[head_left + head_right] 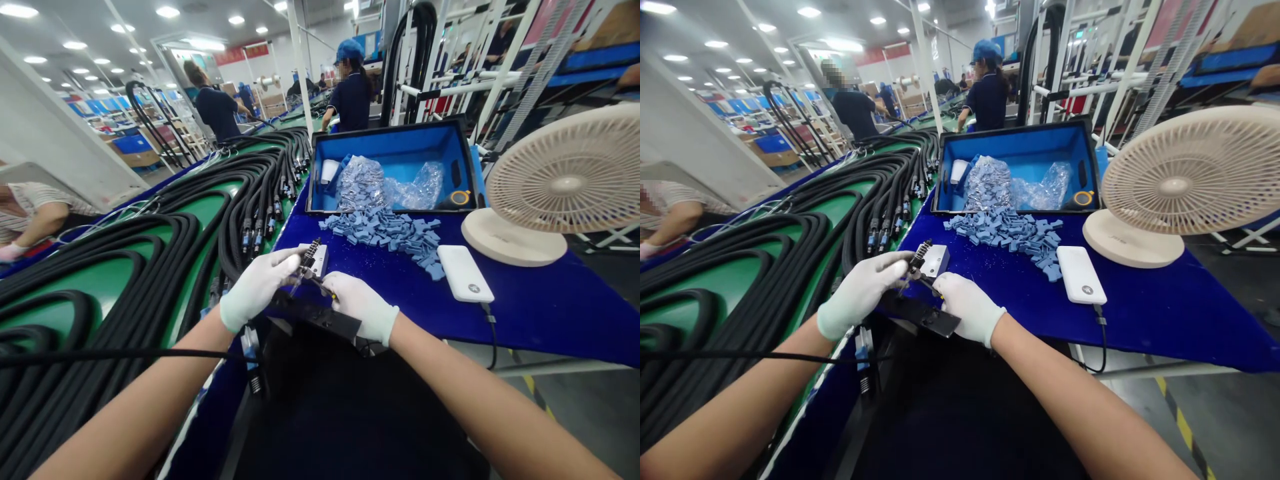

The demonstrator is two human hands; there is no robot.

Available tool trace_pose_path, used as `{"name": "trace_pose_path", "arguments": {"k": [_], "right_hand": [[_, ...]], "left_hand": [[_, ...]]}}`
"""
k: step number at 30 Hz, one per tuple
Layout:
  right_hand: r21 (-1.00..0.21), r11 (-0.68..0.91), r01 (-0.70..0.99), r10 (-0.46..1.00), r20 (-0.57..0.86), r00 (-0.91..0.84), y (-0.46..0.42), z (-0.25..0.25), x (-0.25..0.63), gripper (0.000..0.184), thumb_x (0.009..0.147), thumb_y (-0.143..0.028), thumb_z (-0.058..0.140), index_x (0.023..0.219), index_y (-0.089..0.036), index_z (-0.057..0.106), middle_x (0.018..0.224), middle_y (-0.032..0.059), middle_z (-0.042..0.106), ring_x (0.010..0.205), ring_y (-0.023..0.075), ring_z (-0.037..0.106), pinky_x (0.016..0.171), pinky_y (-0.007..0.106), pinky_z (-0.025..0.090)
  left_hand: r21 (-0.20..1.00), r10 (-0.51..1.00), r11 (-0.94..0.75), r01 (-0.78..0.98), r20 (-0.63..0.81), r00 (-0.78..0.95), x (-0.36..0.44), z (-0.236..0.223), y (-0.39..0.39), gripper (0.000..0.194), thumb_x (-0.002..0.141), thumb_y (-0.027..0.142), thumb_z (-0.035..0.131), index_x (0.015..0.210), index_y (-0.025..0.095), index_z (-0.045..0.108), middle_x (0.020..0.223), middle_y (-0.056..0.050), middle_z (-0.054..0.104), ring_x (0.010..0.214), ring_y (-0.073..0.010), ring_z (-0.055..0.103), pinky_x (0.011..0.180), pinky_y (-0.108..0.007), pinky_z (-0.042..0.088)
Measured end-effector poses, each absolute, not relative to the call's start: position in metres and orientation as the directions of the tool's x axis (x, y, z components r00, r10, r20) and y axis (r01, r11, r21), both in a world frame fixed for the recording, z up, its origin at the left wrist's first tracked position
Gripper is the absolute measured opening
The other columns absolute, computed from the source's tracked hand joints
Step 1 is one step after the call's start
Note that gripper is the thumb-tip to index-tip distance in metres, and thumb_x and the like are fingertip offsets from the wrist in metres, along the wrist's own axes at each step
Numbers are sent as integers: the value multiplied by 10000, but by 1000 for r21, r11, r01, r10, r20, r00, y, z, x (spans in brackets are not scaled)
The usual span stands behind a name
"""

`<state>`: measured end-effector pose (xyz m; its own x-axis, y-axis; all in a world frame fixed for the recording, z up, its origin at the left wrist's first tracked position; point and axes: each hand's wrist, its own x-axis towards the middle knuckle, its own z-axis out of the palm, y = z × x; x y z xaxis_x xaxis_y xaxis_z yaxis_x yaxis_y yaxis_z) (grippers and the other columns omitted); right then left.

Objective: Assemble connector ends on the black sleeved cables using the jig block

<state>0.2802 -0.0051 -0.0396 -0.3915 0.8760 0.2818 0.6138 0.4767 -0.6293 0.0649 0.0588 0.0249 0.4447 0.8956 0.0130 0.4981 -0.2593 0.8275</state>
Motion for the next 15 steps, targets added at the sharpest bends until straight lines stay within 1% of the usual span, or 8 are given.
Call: {"name": "trace_pose_path", "arguments": {"k": [2, 4, 6, 7, 8, 11, 12, 15], "right_hand": [[-639, 401, 657, 915, 247, -319, -7, -40, 279, 179, 815, -67, 519, 926, -191, 585, 935, 74, 665, 814, 207, 610, 745, 307, 454], [-687, 326, 649, 944, 204, -258, -9, -39, 281, 253, 834, -109, 544, 1069, -196, 573, 907, 62, 678, 753, 203, 610, 694, 297, 435], [-727, 292, 622, 953, 167, -251, -9, -39, 285, 397, 818, -135, 594, 1207, -193, 539, 914, 65, 700, 744, 212, 628, 683, 293, 432], [-731, 291, 618, 952, 156, -263, -8, -40, 287, 421, 800, -128, 608, 1212, -188, 543, 921, 70, 708, 755, 217, 639, 687, 292, 433], [-725, 295, 622, 950, 153, -273, -6, -42, 288, 396, 783, -118, 611, 1171, -186, 565, 927, 74, 713, 769, 220, 648, 695, 290, 435], [-689, 307, 656, 950, 184, -251, 4, -52, 284, 185, 783, -123, 589, 957, -186, 600, 914, 72, 714, 794, 218, 657, 710, 284, 437], [-683, 302, 665, 953, 195, -232, 7, -55, 281, 144, 791, -129, 581, 922, -187, 597, 908, 68, 714, 797, 215, 658, 713, 283, 439], [-688, 272, 672, 962, 202, -182, 13, -61, 274, 101, 828, -145, 553, 902, -193, 603, 910, 55, 719, 819, 207, 664, 740, 282, 454]], "left_hand": [[832, 845, -307, 463, 14, 534, 69, 28, 71, 524, 936, 545, 558, 1344, 239, 681, 1152, -50, 766, 1013, -273, 720, 917, -383, 567], [802, 812, -374, 465, 40, 583, 74, 33, 80, 495, 920, 539, 593, 1289, 233, 717, 1191, -40, 756, 1082, -274, 702, 981, -369, 537], [774, 814, -396, 494, 48, 579, 80, 36, 83, 454, 902, 520, 628, 1237, 238, 746, 1231, -23, 745, 1142, -278, 682, 1024, -357, 510], [764, 825, -392, 513, 46, 563, 82, 37, 83, 441, 900, 513, 631, 1227, 241, 752, 1229, -17, 746, 1147, -279, 682, 1028, -357, 507], [756, 839, -384, 530, 45, 543, 84, 36, 81, 434, 901, 507, 629, 1224, 245, 754, 1217, -14, 752, 1138, -280, 687, 1022, -360, 510], [721, 871, -389, 574, 84, 484, 89, 34, 76, 405, 897, 481, 634, 1207, 256, 765, 1204, -8, 757, 1126, -278, 693, 1035, -367, 498], [709, 876, -397, 583, 104, 471, 90, 33, 74, 395, 897, 474, 635, 1197, 257, 770, 1207, -10, 756, 1134, -278, 689, 1049, -370, 489], [682, 878, -421, 598, 142, 457, 93, 31, 74, 383, 889, 453, 645, 1190, 254, 773, 1221, -15, 750, 1158, -277, 678, 1076, -370, 470]]}}
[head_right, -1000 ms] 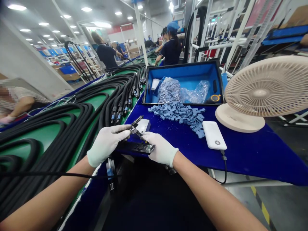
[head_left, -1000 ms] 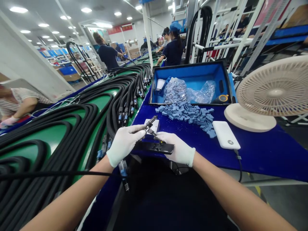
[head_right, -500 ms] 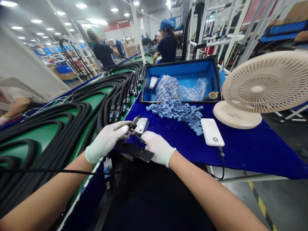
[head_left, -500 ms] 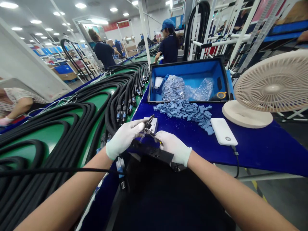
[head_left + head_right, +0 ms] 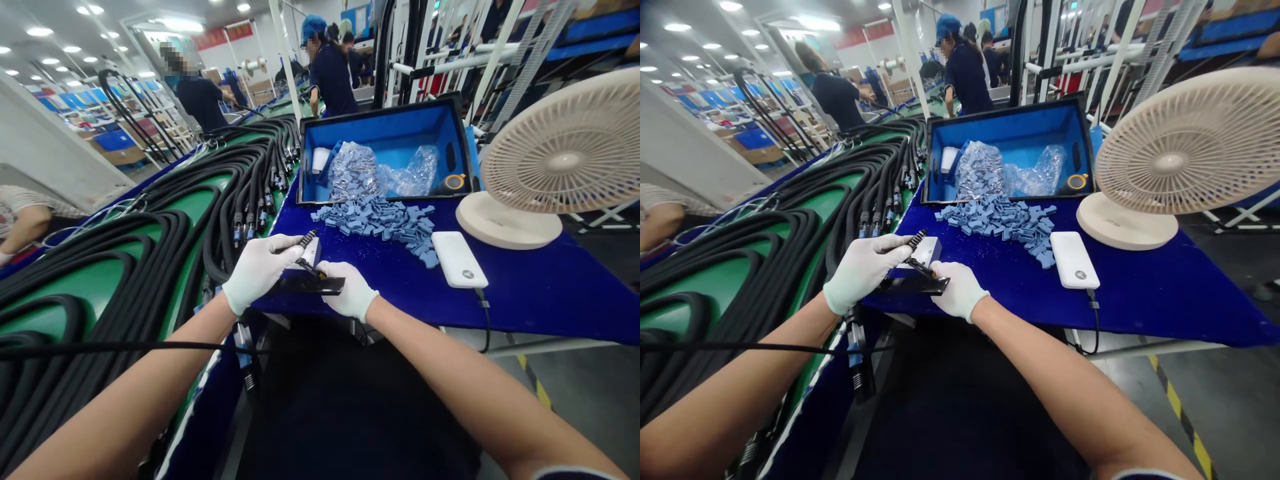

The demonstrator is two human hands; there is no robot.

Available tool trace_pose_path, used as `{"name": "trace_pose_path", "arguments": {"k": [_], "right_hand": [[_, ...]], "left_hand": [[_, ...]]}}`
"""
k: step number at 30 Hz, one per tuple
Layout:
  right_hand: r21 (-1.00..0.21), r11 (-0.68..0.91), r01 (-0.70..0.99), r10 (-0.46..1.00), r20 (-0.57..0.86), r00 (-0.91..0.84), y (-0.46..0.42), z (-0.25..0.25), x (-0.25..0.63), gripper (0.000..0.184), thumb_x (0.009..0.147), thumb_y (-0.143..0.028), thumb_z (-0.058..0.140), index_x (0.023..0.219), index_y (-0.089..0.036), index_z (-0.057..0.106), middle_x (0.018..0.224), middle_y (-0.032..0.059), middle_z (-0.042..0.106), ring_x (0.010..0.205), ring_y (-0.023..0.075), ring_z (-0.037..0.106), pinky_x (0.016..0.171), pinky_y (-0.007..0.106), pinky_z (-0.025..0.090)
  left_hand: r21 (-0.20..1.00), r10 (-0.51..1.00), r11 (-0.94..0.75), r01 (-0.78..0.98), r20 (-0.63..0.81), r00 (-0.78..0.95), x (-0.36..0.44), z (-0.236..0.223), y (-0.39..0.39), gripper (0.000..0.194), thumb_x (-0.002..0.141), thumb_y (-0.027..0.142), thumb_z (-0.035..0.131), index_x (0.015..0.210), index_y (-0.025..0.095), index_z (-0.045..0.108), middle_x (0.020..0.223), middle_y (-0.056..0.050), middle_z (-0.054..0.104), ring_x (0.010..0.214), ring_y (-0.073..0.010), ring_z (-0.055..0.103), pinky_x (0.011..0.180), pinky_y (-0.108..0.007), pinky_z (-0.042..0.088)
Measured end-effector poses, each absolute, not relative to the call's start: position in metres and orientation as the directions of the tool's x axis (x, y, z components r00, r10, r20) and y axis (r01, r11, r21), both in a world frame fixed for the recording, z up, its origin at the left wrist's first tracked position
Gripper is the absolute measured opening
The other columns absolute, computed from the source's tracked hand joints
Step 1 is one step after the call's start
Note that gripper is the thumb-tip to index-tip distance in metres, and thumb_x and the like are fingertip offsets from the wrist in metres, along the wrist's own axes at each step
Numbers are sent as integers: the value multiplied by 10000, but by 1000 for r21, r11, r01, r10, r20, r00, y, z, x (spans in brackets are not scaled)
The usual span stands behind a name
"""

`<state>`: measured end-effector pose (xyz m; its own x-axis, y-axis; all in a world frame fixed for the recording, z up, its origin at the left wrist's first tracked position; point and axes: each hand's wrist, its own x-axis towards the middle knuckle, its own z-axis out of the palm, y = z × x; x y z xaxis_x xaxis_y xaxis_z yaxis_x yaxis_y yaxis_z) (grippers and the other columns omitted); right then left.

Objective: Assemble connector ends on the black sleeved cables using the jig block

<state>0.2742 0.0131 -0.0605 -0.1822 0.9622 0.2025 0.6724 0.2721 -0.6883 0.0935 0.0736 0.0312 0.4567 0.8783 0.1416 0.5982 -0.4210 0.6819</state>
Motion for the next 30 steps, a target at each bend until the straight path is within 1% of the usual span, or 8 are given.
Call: {"name": "trace_pose_path", "arguments": {"k": [6, 9, 12, 14, 16, 20, 26, 30], "right_hand": [[-613, 242, 752, 969, 113, -219, 2, -44, 300, 147, 844, -130, 568, 965, -171, 641, 968, 109, 726, 893, 241, 678, 842, 340, 489], [-598, 173, 782, 982, 160, -95, -7, -37, 319, 432, 787, -212, 712, 1203, -142, 622, 1233, 195, 662, 1131, 333, 623, 974, 457, 472], [-845, 214, 490, 974, 219, -48, -14, -36, 321, 681, 736, -362, 810, 1340, -182, 552, 1341, 150, 616, 1167, 297, 614, 1012, 451, 487], [-969, 172, 177, 985, 167, -40, -18, -38, 313, 554, 789, -375, 761, 1275, -192, 568, 1232, 104, 673, 949, 219, 682, 890, 399, 553], [-993, 113, -15, 994, 113, -10, -19, -40, 304, 454, 790, -318, 747, 1194, -184, 588, 1133, 77, 703, 819, 181, 680, 806, 368, 570], [-993, 117, -29, 993, 116, 27, -19, -44, 291, 539, 695, -197, 791, 1206, -185, 620, 1152, 58, 692, 1010, 222, 663, 914, 366, 539], [-985, 4, -172, 985, 34, -172, -21, -42, 282, 795, 709, -118, 711, 1448, -231, 440, 1067, 46, 682, 822, 209, 687, 810, 383, 578], [-965, -35, -259, 978, 20, -208, -20, -40, 283, 827, 666, -106, 739, 1425, -218, 430, 1086, 51, 677, 782, 211, 702, 832, 408, 589]], "left_hand": [[668, 910, -393, 631, 184, 372, 101, 35, 76, 390, 888, 452, 641, 1165, 212, 776, 1187, -32, 763, 1139, -294, 686, 1058, -373, 488], [728, 910, -386, 566, 201, 363, 101, 39, 70, 418, 902, 428, 632, 1223, 185, 744, 1204, -47, 756, 1130, -288, 691, 1039, -371, 509], [733, 869, -440, 519, 202, 451, 97, 41, 59, 423, 900, 391, 648, 1273, 205, 718, 1245, -38, 740, 1157, -275, 680, 1066, -372, 497], [709, 813, -493, 504, 170, 557, 95, 40, 54, 407, 898, 371, 657, 1272, 224, 720, 1259, -33, 733, 1173, -269, 672, 1089, -376, 480], [682, 727, -555, 477, 119, 676, 93, 37, 53, 368, 908, 348, 648, 1250, 242, 732, 1246, -26, 735, 1172, -260, 668, 1097, -378, 470], [620, 616, -646, 445, 78, 784, 94, 30, 58, 290, 935, 275, 612, 1188, 263, 754, 1177, -19, 739, 1112, -232, 668, 1041, -364, 492], [523, 571, -734, 433, 129, 811, 92, 13, 54, 293, 965, 225, 574, 1204, 237, 745, 1074, -64, 712, 981, -211, 659, 904, -357, 535], [281, 427, -892, 353, 268, 864, 89, 0, 55, 322, 986, 195, 525, 1243, 193, 718, 966, -97, 662, 895, -212, 624, 788, -349, 529]]}}
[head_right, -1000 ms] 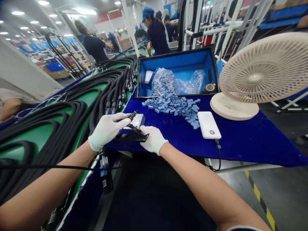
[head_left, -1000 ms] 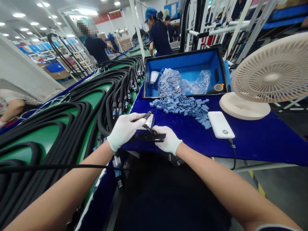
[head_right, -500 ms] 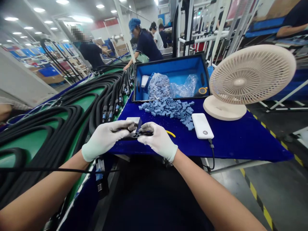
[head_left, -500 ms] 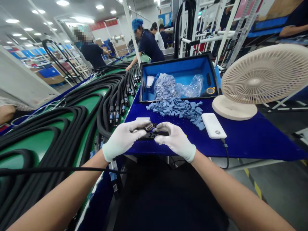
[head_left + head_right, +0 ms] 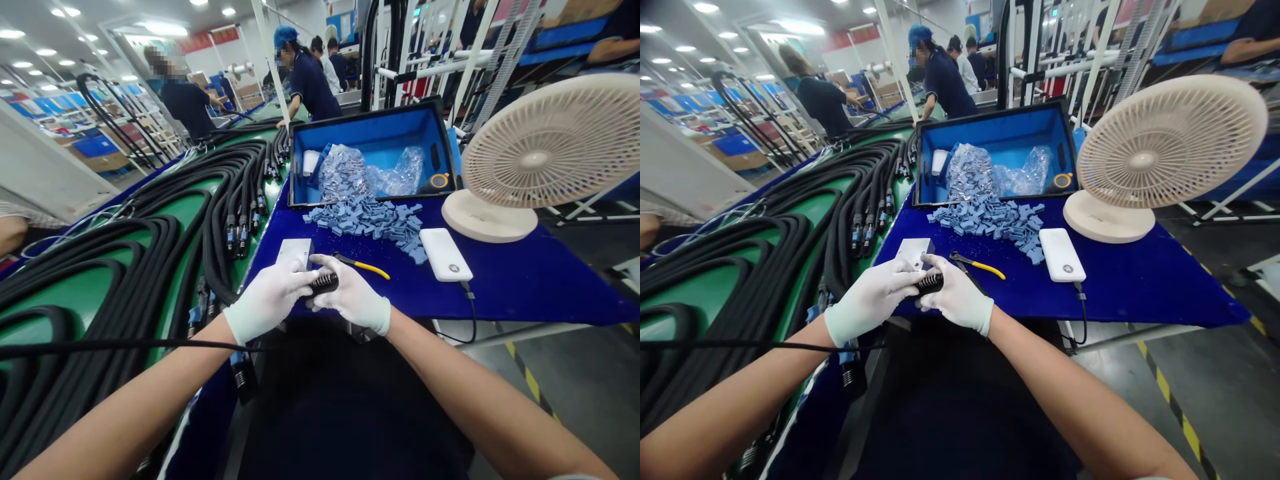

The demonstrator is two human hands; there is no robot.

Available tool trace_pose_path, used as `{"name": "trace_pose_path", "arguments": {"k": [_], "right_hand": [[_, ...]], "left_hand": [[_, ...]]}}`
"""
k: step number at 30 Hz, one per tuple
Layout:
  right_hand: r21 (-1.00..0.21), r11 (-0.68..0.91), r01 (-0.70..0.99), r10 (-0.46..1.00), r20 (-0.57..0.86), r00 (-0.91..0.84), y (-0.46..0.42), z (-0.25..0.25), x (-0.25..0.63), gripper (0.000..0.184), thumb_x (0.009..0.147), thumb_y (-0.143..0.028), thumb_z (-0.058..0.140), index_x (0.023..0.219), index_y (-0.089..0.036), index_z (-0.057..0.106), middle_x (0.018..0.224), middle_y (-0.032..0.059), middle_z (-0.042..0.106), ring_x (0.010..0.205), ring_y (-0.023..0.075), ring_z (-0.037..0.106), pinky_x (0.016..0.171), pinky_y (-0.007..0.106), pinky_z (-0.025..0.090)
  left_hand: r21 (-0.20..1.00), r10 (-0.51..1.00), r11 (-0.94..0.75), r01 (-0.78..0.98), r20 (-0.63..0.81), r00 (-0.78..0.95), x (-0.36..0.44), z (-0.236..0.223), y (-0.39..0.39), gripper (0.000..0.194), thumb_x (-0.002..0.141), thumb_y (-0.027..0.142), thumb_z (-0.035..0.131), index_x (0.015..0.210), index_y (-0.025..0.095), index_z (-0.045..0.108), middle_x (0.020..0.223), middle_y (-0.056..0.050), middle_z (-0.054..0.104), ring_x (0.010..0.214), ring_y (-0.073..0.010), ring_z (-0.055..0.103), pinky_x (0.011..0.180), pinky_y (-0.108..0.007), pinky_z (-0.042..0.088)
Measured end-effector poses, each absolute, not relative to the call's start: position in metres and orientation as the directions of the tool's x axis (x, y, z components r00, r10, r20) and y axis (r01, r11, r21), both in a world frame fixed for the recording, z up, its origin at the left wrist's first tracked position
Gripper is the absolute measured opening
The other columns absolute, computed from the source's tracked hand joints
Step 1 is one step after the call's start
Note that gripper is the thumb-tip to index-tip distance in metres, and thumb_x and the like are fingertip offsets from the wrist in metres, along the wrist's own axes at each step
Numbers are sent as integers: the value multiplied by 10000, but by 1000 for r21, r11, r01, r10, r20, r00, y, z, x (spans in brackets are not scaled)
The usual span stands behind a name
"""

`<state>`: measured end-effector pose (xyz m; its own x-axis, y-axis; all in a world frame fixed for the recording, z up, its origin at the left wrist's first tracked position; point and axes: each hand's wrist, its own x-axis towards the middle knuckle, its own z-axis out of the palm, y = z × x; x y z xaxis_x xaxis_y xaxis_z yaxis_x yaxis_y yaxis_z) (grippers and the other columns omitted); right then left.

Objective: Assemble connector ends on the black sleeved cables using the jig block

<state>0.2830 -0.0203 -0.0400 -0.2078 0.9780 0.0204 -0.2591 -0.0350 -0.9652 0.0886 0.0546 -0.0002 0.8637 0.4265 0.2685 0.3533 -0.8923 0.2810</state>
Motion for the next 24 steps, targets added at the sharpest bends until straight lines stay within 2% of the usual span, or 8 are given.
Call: {"name": "trace_pose_path", "arguments": {"k": [2, 4, 7, 9, 11, 16, 20, 24], "right_hand": [[-968, -30, -250, 974, 27, -223, -20, -41, 285, 831, 644, -100, 756, 1409, -210, 449, 1081, 53, 679, 772, 214, 701, 806, 404, 593], [-970, -22, -242, 969, 38, -243, -20, -44, 287, 838, 633, -96, 763, 1408, -214, 464, 1089, 55, 682, 766, 214, 701, 783, 398, 595], [-972, -2, -233, 970, 54, -237, -24, -46, 290, 828, 647, -96, 747, 1416, -237, 474, 1093, 47, 689, 777, 212, 704, 796, 402, 595], [-979, 12, -206, 979, 54, -197, -27, -45, 292, 800, 654, -93, 735, 1401, -243, 490, 1083, 43, 689, 799, 214, 702, 800, 401, 595], [-986, 19, -167, 986, 45, -157, -29, -43, 293, 716, 648, -88, 733, 1323, -229, 537, 1056, 38, 684, 806, 214, 695, 788, 393, 596], [-984, 10, -176, 989, 36, -147, -31, -35, 295, 683, 659, -59, 698, 1297, -210, 507, 984, 19, 668, 722, 188, 677, 750, 384, 590], [-990, -9, -142, 986, 15, -169, -29, -33, 294, 716, 642, -38, 685, 1319, -183, 500, 956, 22, 680, 713, 183, 669, 737, 366, 575], [-996, 17, -92, 986, 32, -164, -27, -34, 294, 712, 645, -44, 673, 1325, -174, 506, 879, 1, 682, 727, 186, 661, 738, 357, 557]], "left_hand": [[182, 348, -934, 306, 284, 893, 86, -5, 57, 345, 983, 177, 516, 1273, 201, 700, 931, -92, 649, 848, -202, 607, 748, -337, 518], [180, 298, -950, 254, 289, 910, 85, -7, 60, 339, 976, 175, 525, 1259, 224, 705, 913, -77, 650, 831, -191, 606, 757, -334, 522], [403, 382, -874, 270, 228, 896, 87, -6, 65, 357, 935, 230, 620, 1285, 271, 684, 1016, -57, 684, 920, -199, 643, 846, -352, 544], [574, 519, -737, 358, 140, 843, 91, -5, 66, 546, 857, 280, 732, 1388, 277, 605, 1093, -44, 700, 942, -212, 662, 857, -361, 560], [633, 606, -655, 412, 114, 787, 96, -3, 65, 699, 778, 306, 815, 1430, 257, 566, 1138, -46, 708, 952, -229, 673, 871, -376, 564], [487, 481, -815, 313, 269, 834, 98, 0, 53, 314, 943, 284, 651, 1250, 260, 713, 1133, -54, 705, 1078, -228, 644, 980, -382, 508], [384, 461, -853, 353, 237, 855, 96, 6, 45, 352, 984, 246, 576, 1323, 254, 673, 1129, -73, 679, 1068, -225, 630, 945, -372, 514], [344, 472, -855, 388, 209, 856, 99, 15, 39, 304, 977, 243, 583, 1250, 261, 716, 1071, -59, 678, 1007, -216, 639, 901, -353, 520]]}}
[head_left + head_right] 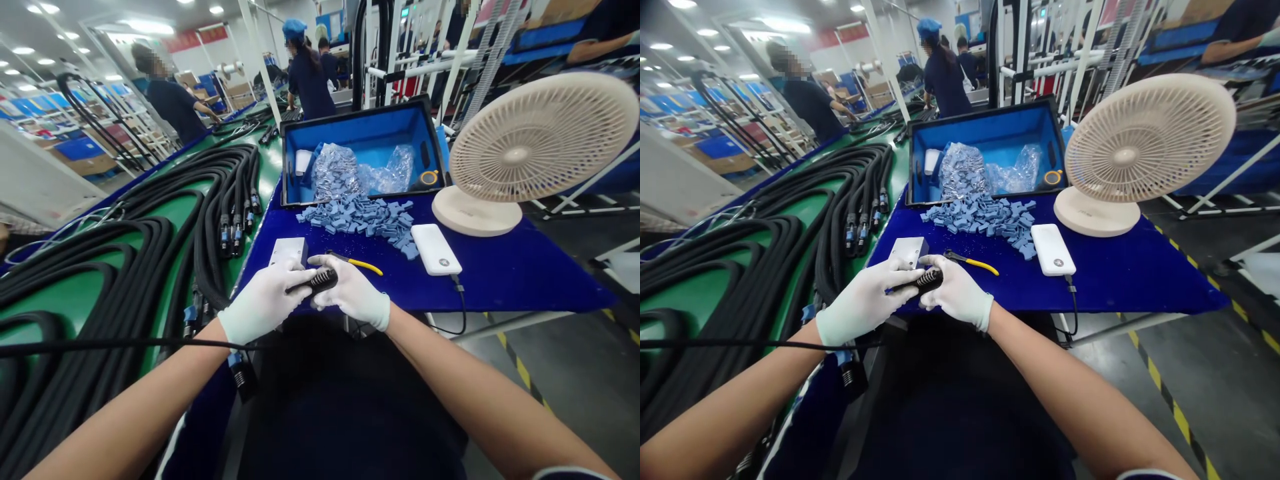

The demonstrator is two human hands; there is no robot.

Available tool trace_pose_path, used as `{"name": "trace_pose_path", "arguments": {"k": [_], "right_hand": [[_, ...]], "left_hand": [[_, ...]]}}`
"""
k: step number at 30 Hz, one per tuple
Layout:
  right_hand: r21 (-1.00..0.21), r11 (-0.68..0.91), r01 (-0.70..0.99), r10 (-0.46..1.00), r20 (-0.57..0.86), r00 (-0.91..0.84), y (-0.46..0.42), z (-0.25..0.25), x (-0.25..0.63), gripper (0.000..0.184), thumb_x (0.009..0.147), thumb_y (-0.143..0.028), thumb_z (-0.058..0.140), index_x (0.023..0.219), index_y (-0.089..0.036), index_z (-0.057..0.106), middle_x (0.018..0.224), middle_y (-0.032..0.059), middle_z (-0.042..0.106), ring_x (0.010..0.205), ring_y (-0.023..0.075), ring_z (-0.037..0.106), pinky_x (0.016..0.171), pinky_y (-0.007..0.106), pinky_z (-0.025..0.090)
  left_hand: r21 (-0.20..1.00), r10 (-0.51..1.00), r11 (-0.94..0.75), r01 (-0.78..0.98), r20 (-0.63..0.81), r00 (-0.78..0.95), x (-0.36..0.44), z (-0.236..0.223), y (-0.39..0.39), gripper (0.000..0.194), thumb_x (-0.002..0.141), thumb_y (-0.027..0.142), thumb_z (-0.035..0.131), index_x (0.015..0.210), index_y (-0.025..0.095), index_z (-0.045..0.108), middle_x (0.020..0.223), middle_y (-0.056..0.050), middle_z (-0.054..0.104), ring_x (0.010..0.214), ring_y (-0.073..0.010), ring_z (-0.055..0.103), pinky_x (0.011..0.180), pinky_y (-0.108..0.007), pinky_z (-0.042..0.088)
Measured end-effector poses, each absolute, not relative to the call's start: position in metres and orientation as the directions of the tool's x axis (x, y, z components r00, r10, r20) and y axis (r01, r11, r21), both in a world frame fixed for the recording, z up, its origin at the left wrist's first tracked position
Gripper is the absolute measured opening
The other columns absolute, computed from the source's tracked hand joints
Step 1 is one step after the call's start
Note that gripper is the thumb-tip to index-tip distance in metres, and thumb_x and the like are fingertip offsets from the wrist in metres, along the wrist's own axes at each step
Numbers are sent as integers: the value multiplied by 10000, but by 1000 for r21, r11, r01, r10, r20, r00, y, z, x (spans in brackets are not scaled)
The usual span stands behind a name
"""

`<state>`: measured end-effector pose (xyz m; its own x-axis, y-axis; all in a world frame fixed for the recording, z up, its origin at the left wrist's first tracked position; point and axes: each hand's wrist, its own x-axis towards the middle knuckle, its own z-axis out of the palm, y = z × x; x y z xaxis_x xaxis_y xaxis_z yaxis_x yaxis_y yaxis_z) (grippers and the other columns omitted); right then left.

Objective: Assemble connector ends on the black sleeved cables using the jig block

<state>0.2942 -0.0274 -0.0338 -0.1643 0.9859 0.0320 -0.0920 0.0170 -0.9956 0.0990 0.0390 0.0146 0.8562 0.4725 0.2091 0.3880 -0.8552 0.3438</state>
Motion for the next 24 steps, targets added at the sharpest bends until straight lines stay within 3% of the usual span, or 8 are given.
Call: {"name": "trace_pose_path", "arguments": {"k": [5, 12, 14, 16, 19, 21, 22, 24], "right_hand": [[-997, 77, -18, 989, 78, -127, -26, -33, 297, 723, 632, -67, 696, 1328, -192, 546, 933, 18, 692, 809, 208, 659, 780, 376, 557], [-993, 21, -120, 974, 48, -222, -26, -37, 296, 767, 614, -62, 687, 1350, -208, 531, 943, 22, 690, 631, 172, 631, 640, 351, 554], [-992, 29, -122, 975, 55, -215, -27, -38, 294, 748, 609, -61, 695, 1327, -208, 548, 976, 30, 689, 620, 162, 624, 624, 341, 550], [-990, 40, -139, 978, 67, -196, -27, -37, 292, 733, 616, -59, 695, 1318, -209, 551, 1010, 37, 685, 627, 156, 620, 626, 336, 552], [-988, 57, -144, 989, 76, -130, -25, -34, 290, 739, 623, -43, 671, 1331, -214, 546, 1053, 45, 680, 669, 160, 626, 640, 331, 557], [-992, 65, -109, 993, 74, -90, -24, -32, 290, 733, 627, -42, 669, 1330, -216, 557, 1072, 48, 684, 739, 177, 647, 673, 333, 562], [-994, 69, -87, 994, 76, -83, -24, -32, 291, 704, 630, -49, 678, 1307, -213, 580, 1079, 49, 689, 785, 189, 658, 702, 339, 567], [-995, 83, -62, 993, 88, -80, -27, -32, 292, 585, 647, -83, 711, 1216, -202, 645, 1081, 50, 702, 873, 214, 675, 783, 361, 574]], "left_hand": [[369, 542, -816, 445, 221, 811, 100, 18, 35, 314, 959, 259, 613, 1255, 258, 715, 1004, -59, 675, 925, -212, 645, 861, -356, 529], [214, 305, -941, 260, 215, 928, 93, 0, 51, 309, 993, 201, 519, 1236, 233, 705, 1069, -100, 661, 959, -225, 616, 826, -367, 517], [281, 296, -932, 231, 218, 930, 92, -4, 57, 289, 980, 213, 544, 1213, 241, 713, 1079, -93, 670, 969, -225, 624, 850, -379, 520], [473, 402, -839, 268, 207, 892, 93, -5, 65, 383, 930, 262, 635, 1312, 262, 654, 1131, -77, 671, 1013, -233, 642, 909, -405, 529], [738, 612, -564, 370, 73, 787, 99, -3, 77, 865, 761, 304, 793, 1535, 241, 412, 1167, -76, 671, 1003, -254, 680, 915, -429, 558], [771, 668, -476, 423, 4, 744, 102, 1, 79, 1020, 666, 299, 842, 1560, 202, 361, 1122, -75, 688, 957, -265, 696, 882, -424, 569], [745, 692, -489, 454, 13, 722, 102, 3, 77, 1013, 632, 306, 860, 1533, 193, 411, 1090, -70, 698, 941, -269, 697, 872, -419, 568], [642, 757, -554, 530, 123, 642, 97, 5, 64, 800, 625, 346, 872, 1365, 199, 605, 1023, -55, 713, 920, -273, 689, 866, -408, 557]]}}
